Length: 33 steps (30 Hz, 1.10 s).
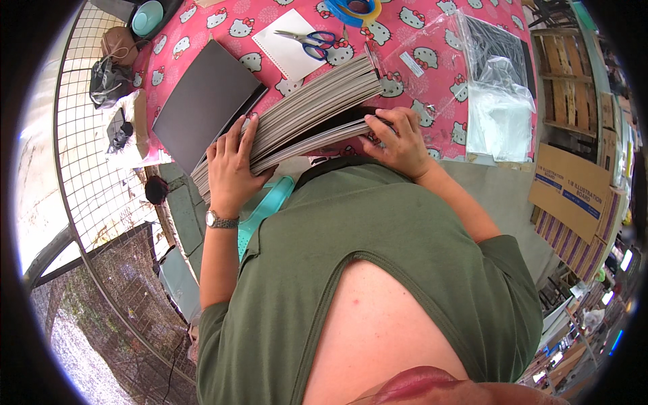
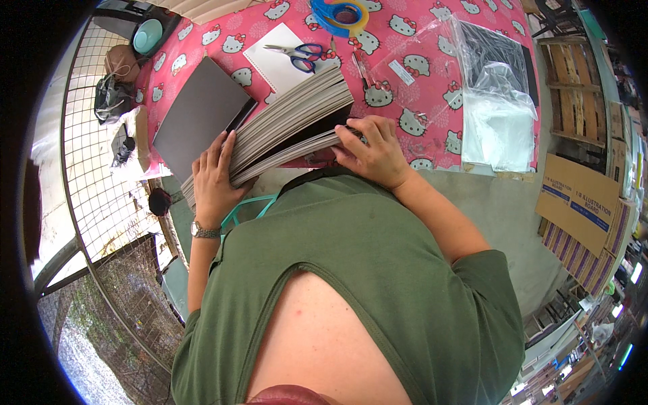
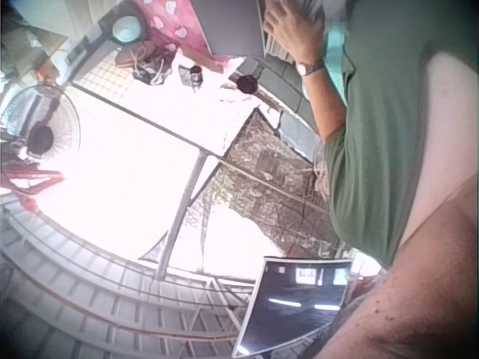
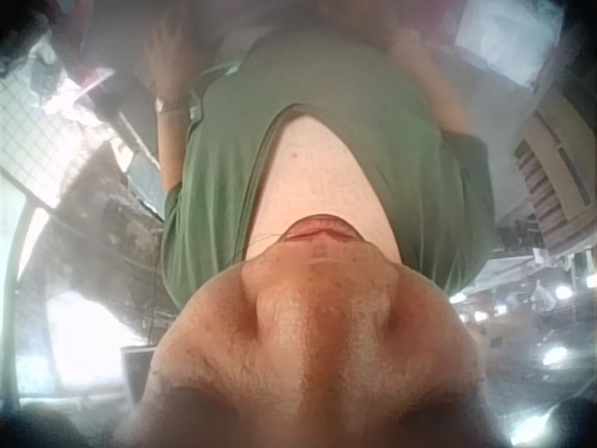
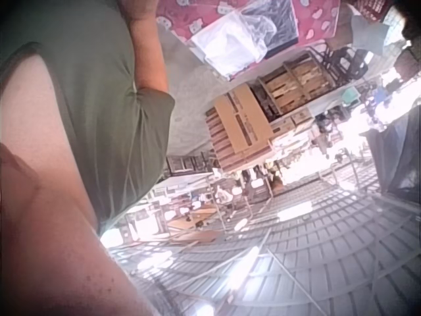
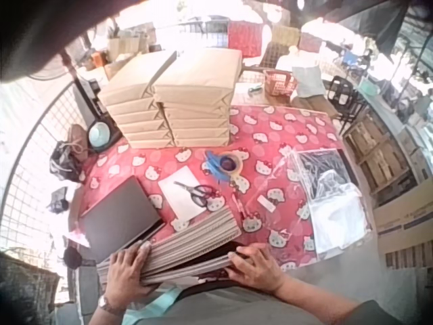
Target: The person sorts through a stack of black illustration boards, uses scissors to cut a white cord from a plastic bag, ties the cord around a stack of boards, and carries the bundle to a storage area to place it with others.
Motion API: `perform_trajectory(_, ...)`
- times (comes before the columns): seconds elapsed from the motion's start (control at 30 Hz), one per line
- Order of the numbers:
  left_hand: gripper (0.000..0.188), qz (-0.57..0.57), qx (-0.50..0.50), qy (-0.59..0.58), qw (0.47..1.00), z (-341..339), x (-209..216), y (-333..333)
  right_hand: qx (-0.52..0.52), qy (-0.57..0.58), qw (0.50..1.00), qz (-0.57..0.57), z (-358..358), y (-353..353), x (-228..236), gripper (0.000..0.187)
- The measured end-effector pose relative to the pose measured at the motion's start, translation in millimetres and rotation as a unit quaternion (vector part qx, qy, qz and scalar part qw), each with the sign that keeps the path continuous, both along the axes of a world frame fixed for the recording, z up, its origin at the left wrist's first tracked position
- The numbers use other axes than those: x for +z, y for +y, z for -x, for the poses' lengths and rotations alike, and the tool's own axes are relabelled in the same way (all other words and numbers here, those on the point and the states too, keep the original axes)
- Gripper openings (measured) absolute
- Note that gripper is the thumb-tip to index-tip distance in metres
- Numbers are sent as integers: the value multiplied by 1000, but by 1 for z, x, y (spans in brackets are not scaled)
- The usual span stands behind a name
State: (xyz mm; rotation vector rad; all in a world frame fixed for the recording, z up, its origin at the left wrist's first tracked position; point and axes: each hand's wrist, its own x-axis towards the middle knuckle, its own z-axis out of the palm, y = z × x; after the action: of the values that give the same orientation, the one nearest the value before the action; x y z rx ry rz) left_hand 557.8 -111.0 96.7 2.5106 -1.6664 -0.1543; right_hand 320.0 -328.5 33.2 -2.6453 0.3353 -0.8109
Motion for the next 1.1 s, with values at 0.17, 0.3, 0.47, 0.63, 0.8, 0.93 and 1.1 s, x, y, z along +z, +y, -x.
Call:
perform_trajectory(0.17, 99, 3, 2, -2, 1000, 0, 0, 0, -40, 59, 997, -1, -7, 5, 21, 65)
perform_trajectory(0.3, 99, -4, 1, -1, 1000, 0, 0, 0, -18, 44, 999, 9, -4, 0, 12, 71)
perform_trajectory(0.47, 99, 0, 1, -1, 1000, 0, 1, -1, -18, 40, 999, 3, -6, -1, 12, 66)
perform_trajectory(0.63, 99, 5, -2, 2, 1000, -1, 2, -1, -12, 21, 1000, 4, -8, -4, 11, 59)
perform_trajectory(0.8, 99, 4, 0, 1, 1000, -1, 2, -2, -5, 11, 1000, 16, -10, -6, 11, 60)
perform_trajectory(0.93, 100, 1, -1, -3, 1000, -1, 2, -2, -13, 22, 1000, 8, -11, -5, 15, 59)
perform_trajectory(1.1, 100, 0, -2, 1, 1000, -1, 2, -2, -17, 24, 1000, 5, -10, -3, 11, 57)
